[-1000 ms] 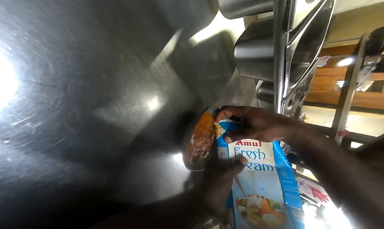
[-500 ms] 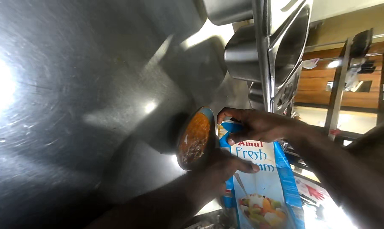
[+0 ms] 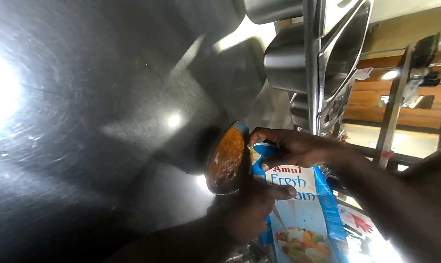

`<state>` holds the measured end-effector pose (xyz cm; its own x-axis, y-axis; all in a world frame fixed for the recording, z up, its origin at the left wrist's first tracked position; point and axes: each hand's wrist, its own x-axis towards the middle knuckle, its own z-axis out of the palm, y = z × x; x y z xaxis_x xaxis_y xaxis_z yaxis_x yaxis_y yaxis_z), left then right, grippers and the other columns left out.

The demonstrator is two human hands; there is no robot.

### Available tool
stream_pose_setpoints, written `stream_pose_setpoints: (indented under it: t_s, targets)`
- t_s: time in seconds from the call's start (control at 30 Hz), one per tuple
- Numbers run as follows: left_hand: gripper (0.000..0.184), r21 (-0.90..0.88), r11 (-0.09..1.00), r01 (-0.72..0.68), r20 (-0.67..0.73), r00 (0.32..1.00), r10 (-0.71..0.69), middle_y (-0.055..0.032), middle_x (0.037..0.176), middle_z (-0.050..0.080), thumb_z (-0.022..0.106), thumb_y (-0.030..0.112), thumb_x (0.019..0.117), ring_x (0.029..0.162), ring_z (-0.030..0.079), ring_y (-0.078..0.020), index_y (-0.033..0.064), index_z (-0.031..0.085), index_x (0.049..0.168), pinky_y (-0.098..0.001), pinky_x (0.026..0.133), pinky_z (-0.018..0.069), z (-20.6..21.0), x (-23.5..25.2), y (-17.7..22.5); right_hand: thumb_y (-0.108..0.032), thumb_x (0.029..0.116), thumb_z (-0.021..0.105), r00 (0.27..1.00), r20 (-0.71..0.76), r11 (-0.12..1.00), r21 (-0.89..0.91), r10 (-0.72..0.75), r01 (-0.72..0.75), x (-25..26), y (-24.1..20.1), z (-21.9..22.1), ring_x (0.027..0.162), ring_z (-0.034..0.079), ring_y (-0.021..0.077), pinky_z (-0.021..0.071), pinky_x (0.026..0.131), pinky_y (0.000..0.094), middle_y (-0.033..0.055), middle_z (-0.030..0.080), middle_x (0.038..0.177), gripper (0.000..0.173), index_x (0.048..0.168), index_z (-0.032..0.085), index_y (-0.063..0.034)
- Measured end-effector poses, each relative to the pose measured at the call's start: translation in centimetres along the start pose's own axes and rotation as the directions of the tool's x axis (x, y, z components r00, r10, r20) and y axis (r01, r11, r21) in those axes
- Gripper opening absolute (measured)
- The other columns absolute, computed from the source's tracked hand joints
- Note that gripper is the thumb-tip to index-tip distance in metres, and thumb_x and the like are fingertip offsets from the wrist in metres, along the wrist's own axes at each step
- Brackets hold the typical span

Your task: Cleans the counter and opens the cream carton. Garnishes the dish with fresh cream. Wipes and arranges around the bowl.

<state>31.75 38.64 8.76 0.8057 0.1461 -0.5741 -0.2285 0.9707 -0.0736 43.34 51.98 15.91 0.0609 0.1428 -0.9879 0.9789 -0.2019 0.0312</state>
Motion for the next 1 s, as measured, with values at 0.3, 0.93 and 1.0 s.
stream_pose_setpoints:
  t_s: [0.3,0.93,1.0]
  targets:
    - [0.046,-0.044,0.999,-0.017,-0.039,0.999,0.016,-0.0105,0.108,0.067,0.089,0.010,0.0777,0.102,0.064,-0.0160,0.0013,0.063,0.115,-0.0330,0.088,0.0546,-0.2,0.2,-0.4,-0.031,0.0847,0.085,0.999,0.014,0.999,-0.021,0.031,-0.030,0.6,-0.2,0.3,0.077,0.068,0.0131,0.0583,0.069,0.0376,-0.0006,0.069,0.095,0.049,0.125,0.058,-0.0268]
    - [0.047,-0.110,0.987,-0.120,0.003,0.993,0.121,-0.0099,0.107,0.069,0.088,0.011,0.0779,0.100,0.067,-0.0149,0.0014,0.063,0.116,-0.0315,0.088,0.0573,-0.9,0.6,-2.2,-0.042,0.0877,0.080,0.988,0.018,0.988,-0.037,0.151,-0.151,-0.7,-0.1,0.6,0.085,0.068,0.0138,0.0587,0.077,0.0398,0.0011,0.070,0.099,0.050,0.129,0.059,-0.0235]
    - [0.048,-0.104,0.989,-0.101,0.003,0.995,0.101,-0.0093,0.107,0.068,0.088,0.012,0.0782,0.100,0.067,-0.0146,0.0021,0.063,0.117,-0.0315,0.088,0.0567,-0.9,0.5,-2.2,-0.047,0.0928,0.073,0.975,0.031,0.973,-0.081,0.218,-0.215,-1.4,0.2,0.7,0.085,0.068,0.0146,0.0574,0.078,0.0415,0.0016,0.070,0.096,0.040,0.120,0.066,-0.0182]
